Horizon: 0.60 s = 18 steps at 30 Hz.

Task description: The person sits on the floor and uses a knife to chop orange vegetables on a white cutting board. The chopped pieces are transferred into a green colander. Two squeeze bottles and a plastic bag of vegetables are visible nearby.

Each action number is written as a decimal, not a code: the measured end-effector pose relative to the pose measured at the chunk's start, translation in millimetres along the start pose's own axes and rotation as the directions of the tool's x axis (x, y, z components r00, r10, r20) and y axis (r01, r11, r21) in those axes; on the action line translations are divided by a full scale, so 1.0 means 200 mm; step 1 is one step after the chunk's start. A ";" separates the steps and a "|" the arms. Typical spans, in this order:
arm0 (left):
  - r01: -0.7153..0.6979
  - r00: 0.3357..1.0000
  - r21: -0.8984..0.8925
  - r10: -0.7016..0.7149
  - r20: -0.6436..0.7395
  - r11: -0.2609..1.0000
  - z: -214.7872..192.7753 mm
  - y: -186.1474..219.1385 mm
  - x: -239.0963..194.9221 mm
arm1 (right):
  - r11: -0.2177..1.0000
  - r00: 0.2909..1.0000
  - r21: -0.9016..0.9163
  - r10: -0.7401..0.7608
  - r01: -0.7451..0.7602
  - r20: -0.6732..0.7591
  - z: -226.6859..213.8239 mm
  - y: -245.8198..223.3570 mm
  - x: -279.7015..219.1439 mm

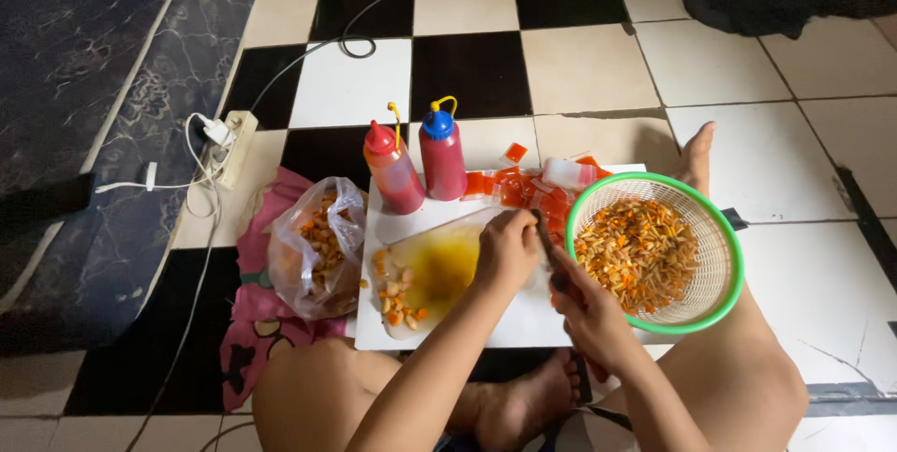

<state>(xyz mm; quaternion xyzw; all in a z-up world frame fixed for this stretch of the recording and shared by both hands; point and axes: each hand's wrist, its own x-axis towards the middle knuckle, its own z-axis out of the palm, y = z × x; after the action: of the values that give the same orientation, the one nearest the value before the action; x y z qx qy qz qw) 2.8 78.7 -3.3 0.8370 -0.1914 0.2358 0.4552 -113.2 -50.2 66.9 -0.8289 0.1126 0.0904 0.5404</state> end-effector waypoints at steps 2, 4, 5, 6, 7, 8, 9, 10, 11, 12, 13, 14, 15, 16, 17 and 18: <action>-0.018 0.999 -0.063 0.020 0.041 0.998 0.04 0.18 0.09 | 1.000 0.999 -0.012 -0.001 0.000 -0.049 -0.14 -0.06 -0.06; -0.029 0.996 -0.125 0.040 0.082 0.992 0.12 0.29 0.12 | 1.000 0.996 -0.025 0.001 -0.003 -0.094 -0.27 -0.07 -0.10; -0.023 0.992 -0.155 0.042 0.122 0.988 0.19 0.31 0.11 | 0.995 0.992 -0.058 0.077 -0.083 -0.102 -0.32 -0.04 -0.10; -0.015 0.986 -0.184 0.045 0.162 0.983 0.25 0.32 0.11 | 0.983 0.982 -0.089 0.152 -0.162 -0.113 -0.38 -0.02 -0.11; -0.016 0.985 -0.187 0.048 0.167 0.982 0.27 0.32 0.09 | 0.982 0.981 -0.086 0.156 -0.166 -0.118 -0.42 0.01 -0.11; 0.035 0.936 -0.162 0.025 0.352 0.986 0.30 0.33 0.07 | 0.970 0.973 -0.134 0.184 -0.203 -0.139 -0.47 0.04 -0.11; 0.079 0.852 -0.127 -0.001 0.523 0.989 0.32 0.32 0.04 | 0.954 0.964 -0.182 0.211 -0.239 -0.160 -0.51 0.08 -0.12; 0.078 0.849 -0.129 0.001 0.528 0.989 0.31 0.32 0.03 | 0.953 0.963 -0.179 0.215 -0.243 -0.163 -0.54 0.14 -0.10; 0.116 0.794 -0.106 -0.029 0.607 0.988 0.29 0.32 0.02 | 0.955 0.975 -0.251 0.109 -0.156 -0.192 -0.56 0.21 -0.08; 0.151 0.731 -0.079 -0.058 0.680 0.985 0.27 0.31 0.01 | 0.943 0.977 -0.324 0.000 -0.071 -0.213 -0.59 0.28 -0.05; 0.154 0.725 -0.076 -0.060 0.686 0.985 0.28 0.28 0.01 | 0.945 0.977 -0.318 0.008 -0.077 -0.213 -0.58 0.22 -0.04; 0.112 0.821 -0.162 0.001 0.571 0.980 0.28 0.25 0.00 | 0.914 0.986 -0.390 0.059 -0.115 -0.154 -0.57 0.16 -0.03; 0.054 0.896 -0.244 0.060 0.439 0.968 0.28 0.22 0.00 | 0.876 0.989 -0.460 0.112 -0.146 -0.100 -0.56 0.09 -0.01; 0.055 0.894 -0.241 0.060 0.445 0.969 0.25 0.21 0.00 | 0.878 0.988 -0.455 0.116 -0.150 -0.100 -0.53 0.12 0.01; 0.029 0.915 -0.243 0.072 0.397 0.970 0.23 0.19 0.02 | 0.848 0.987 -0.508 0.156 -0.148 -0.028 -0.50 0.15 0.05; 0.003 0.934 -0.243 0.084 0.348 0.970 0.20 0.18 0.03 | 0.817 0.979 -0.559 0.198 -0.141 0.041 -0.47 0.18 0.08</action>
<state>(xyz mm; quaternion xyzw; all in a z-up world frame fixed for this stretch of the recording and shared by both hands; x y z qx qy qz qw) -2.4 25.9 5.3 0.8005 -0.3149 0.0647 0.5058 -104.8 -151.8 69.0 -0.9309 0.1285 0.2072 0.2721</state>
